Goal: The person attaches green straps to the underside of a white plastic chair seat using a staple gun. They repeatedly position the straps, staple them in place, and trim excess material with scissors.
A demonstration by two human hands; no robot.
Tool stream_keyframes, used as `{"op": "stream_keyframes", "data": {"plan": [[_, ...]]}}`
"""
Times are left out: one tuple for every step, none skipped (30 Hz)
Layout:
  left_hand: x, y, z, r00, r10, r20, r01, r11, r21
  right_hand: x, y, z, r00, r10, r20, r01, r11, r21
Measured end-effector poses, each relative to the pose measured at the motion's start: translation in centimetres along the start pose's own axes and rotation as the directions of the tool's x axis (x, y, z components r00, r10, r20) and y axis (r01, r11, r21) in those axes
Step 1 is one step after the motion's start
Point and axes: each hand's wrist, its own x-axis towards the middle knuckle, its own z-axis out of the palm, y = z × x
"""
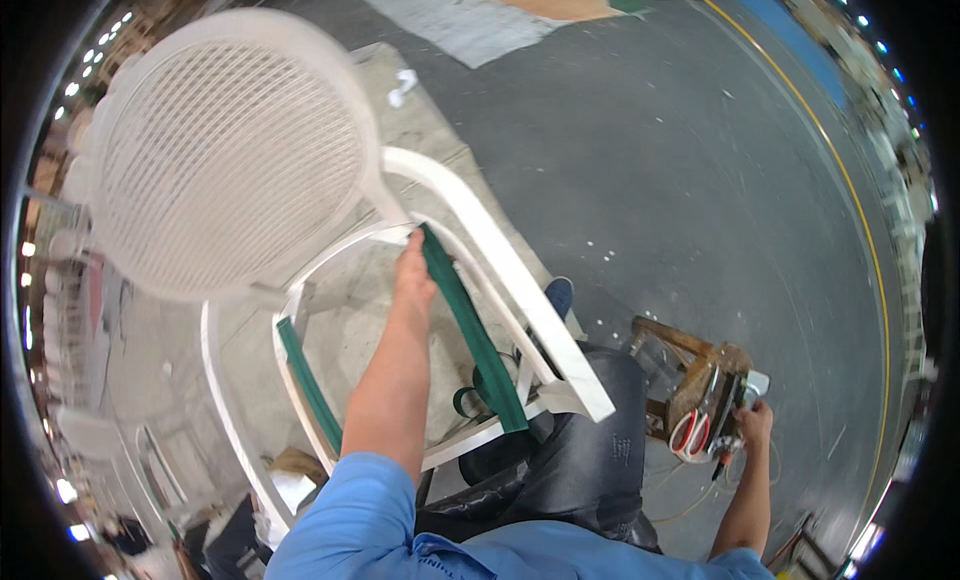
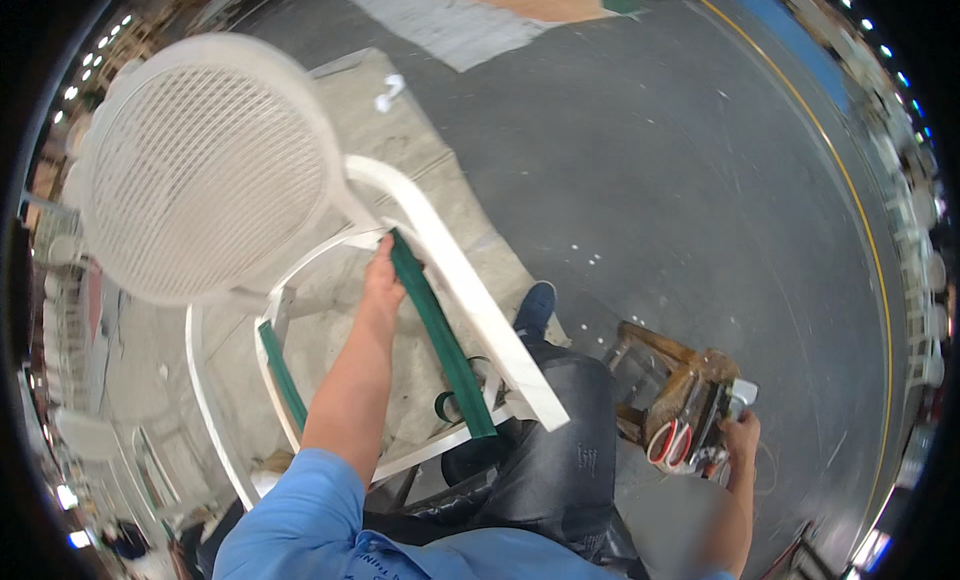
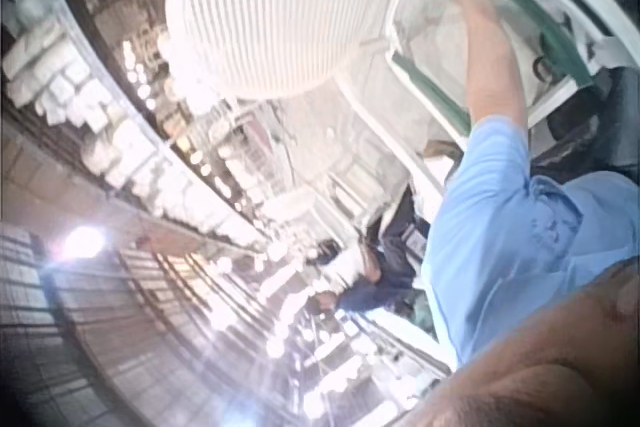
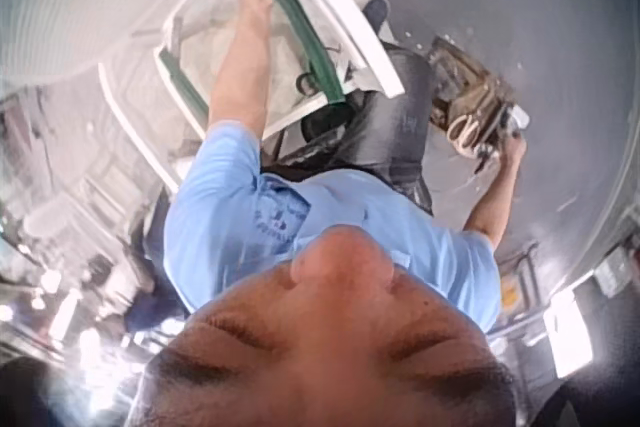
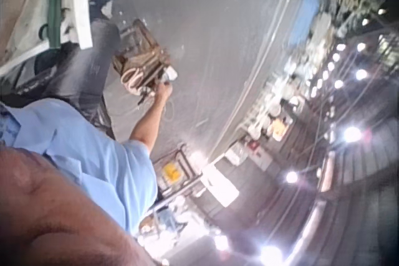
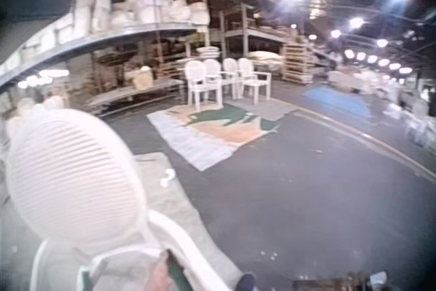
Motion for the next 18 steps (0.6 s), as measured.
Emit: {"op": "stream_keyframes", "data": {"plan": [[-0.3, 0.3, -0.4, 0.999, -0.011, -0.032, 0.010, 1.000, -0.025, -0.1, -0.6, 0.1, 1.000, -0.005, -0.006, 0.006, 0.999, 0.045], [-0.5, 0.1, -0.4, 0.999, 0.000, -0.047, -0.002, 1.000, -0.029, -0.2, -0.9, -0.3, 1.000, 0.005, -0.020, -0.003, 0.996, 0.094], [-0.6, 0.2, -0.5, 0.998, 0.009, -0.059, -0.011, 0.999, -0.032, -0.6, -1.0, -0.7, 0.999, -0.045, -0.031, 0.048, 0.992, 0.116], [-0.5, 0.2, -0.4, 0.999, 0.011, -0.047, -0.014, 0.998, -0.054, -1.0, -1.3, -1.8, 0.993, -0.100, -0.060, 0.107, 0.985, 0.134], [-0.5, 0.1, -0.5, 0.999, 0.020, -0.036, -0.022, 0.998, -0.065, -1.3, -2.1, -2.6, 0.985, -0.148, -0.083, 0.160, 0.974, 0.160], [-0.3, 0.0, -0.5, 0.999, 0.027, -0.023, -0.029, 0.997, -0.075, -1.8, -3.0, -3.6, 0.976, -0.185, -0.112, 0.206, 0.953, 0.221], [-0.4, 0.2, -1.0, 0.997, 0.049, -0.052, -0.052, 0.998, -0.048, -2.7, -4.5, -3.8, 0.969, -0.218, -0.113, 0.242, 0.926, 0.290], [-0.5, 0.2, -1.4, 0.995, 0.061, -0.076, -0.063, 0.998, -0.027, -3.8, -6.2, -4.7, 0.961, -0.248, -0.124, 0.276, 0.896, 0.349], [-0.4, -0.2, -1.2, 0.995, 0.055, -0.080, -0.056, 0.998, -0.018, -5.1, -7.8, -6.5, 0.951, -0.272, -0.145, 0.307, 0.868, 0.389], [-0.5, -0.1, -0.7, 0.995, 0.055, -0.078, -0.056, 0.998, -0.007, -6.4, -9.4, -8.6, 0.940, -0.295, -0.171, 0.341, 0.833, 0.435], [-0.6, -0.1, -1.1, 0.994, 0.062, -0.085, -0.063, 0.998, 0.002, -7.6, -11.7, -9.8, 0.929, -0.322, -0.184, 0.371, 0.797, 0.477], [-0.6, 0.0, -1.2, 0.993, 0.071, -0.089, -0.070, 0.997, 0.011, -9.2, -14.3, -10.8, 0.915, -0.380, -0.135, 0.390, 0.752, 0.531], [-0.7, 0.1, -1.3, 0.993, 0.079, -0.093, -0.078, 0.997, 0.015, -10.9, -17.3, -11.7, 0.893, -0.441, -0.090, 0.407, 0.706, 0.580], [-0.8, 0.4, -1.3, 0.990, 0.094, -0.102, -0.096, 0.995, -0.007, -12.7, -20.3, -11.7, 0.861, -0.505, -0.049, 0.419, 0.653, 0.632], [-0.9, 0.5, -1.3, 0.990, 0.091, -0.106, -0.090, 0.996, 0.012, -14.9, -23.5, -10.6, 0.812, -0.584, 0.003, 0.459, 0.640, 0.616], [-1.1, 0.5, -1.2, 0.991, 0.081, -0.105, -0.078, 0.996, 0.031, -17.8, -26.9, -9.0, 0.757, -0.651, 0.053, 0.498, 0.629, 0.597], [-1.3, 0.4, -0.7, 0.993, 0.067, -0.098, -0.062, 0.997, 0.051, -20.9, -30.0, -7.3, 0.701, -0.706, 0.101, 0.538, 0.616, 0.575], [-1.5, 0.2, -0.1, 0.995, 0.026, -0.093, -0.019, 0.997, 0.075, -23.6, -32.3, -4.9, 0.685, -0.718, 0.127, 0.573, 0.638, 0.514]]}}
